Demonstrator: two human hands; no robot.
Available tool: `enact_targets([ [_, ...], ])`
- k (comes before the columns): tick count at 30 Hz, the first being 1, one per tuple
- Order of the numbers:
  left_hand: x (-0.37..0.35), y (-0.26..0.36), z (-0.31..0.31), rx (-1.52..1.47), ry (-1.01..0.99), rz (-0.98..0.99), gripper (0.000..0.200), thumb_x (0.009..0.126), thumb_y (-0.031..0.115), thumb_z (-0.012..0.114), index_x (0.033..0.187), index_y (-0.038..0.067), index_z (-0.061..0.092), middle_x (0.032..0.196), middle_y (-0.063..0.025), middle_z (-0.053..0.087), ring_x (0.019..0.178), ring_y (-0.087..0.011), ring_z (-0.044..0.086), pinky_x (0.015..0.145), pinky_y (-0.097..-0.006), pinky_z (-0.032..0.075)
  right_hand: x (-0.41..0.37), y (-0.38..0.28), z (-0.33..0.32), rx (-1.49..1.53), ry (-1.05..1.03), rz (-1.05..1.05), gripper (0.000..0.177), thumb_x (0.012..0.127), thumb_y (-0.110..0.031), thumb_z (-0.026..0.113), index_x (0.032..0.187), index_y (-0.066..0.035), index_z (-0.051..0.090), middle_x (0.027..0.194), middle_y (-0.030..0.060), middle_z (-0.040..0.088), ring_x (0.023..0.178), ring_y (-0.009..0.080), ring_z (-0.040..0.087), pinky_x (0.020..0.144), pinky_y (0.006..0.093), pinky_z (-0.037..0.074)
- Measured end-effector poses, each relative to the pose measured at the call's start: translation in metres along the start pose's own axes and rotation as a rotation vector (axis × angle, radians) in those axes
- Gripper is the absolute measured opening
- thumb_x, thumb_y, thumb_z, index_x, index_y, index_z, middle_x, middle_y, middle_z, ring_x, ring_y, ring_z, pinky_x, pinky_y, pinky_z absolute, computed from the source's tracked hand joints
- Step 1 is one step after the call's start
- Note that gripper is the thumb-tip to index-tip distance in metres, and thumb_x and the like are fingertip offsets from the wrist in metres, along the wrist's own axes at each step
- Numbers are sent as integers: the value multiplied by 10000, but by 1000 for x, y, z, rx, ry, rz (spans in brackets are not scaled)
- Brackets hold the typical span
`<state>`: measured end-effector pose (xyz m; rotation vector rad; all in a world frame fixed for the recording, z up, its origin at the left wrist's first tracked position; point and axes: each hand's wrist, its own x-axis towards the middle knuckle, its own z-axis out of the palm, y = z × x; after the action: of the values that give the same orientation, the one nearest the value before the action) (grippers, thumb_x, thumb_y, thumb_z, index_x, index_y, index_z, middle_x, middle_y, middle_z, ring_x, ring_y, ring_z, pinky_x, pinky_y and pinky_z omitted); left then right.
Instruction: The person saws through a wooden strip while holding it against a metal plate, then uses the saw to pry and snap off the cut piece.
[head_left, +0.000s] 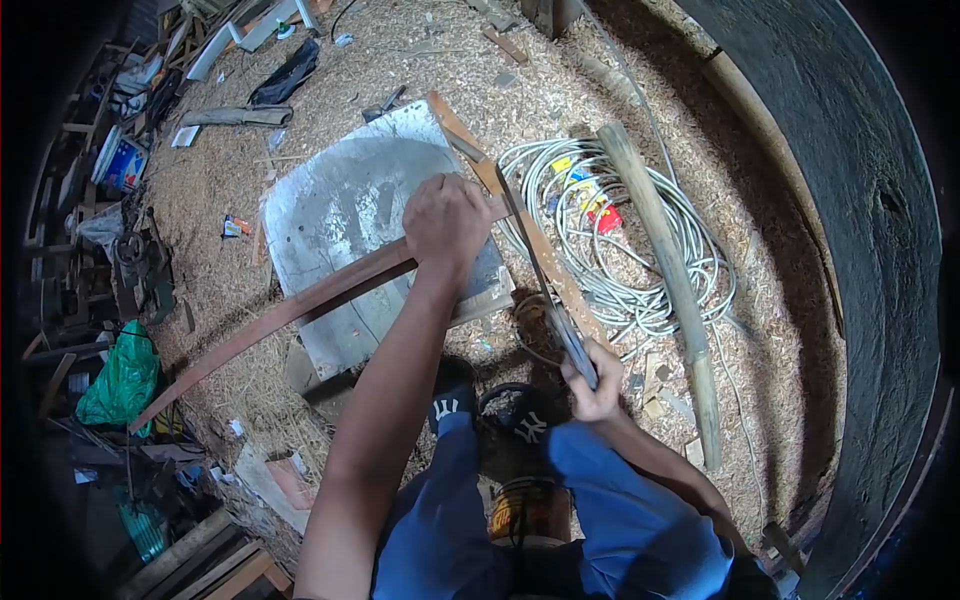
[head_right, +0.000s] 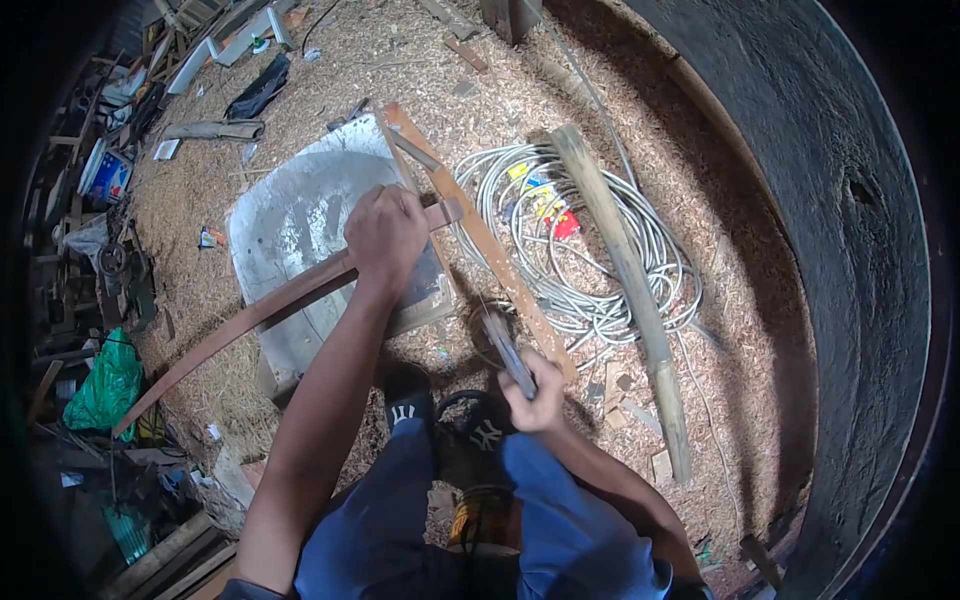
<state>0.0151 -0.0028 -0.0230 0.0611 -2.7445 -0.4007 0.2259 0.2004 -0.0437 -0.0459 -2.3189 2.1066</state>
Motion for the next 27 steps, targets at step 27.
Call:
enact_targets([
  [27, 0, 0, -1, -31, -26, -13, 281, 917, 214, 542, 809, 44, 739, 890, -170, 726, 842, -362, 699, 790, -470, 557, -2, 4, 1, 14, 16, 18, 123, 832, -67, 611, 751, -14, 535, 631, 21, 472, 580, 97, 428, 534, 300, 347],
])
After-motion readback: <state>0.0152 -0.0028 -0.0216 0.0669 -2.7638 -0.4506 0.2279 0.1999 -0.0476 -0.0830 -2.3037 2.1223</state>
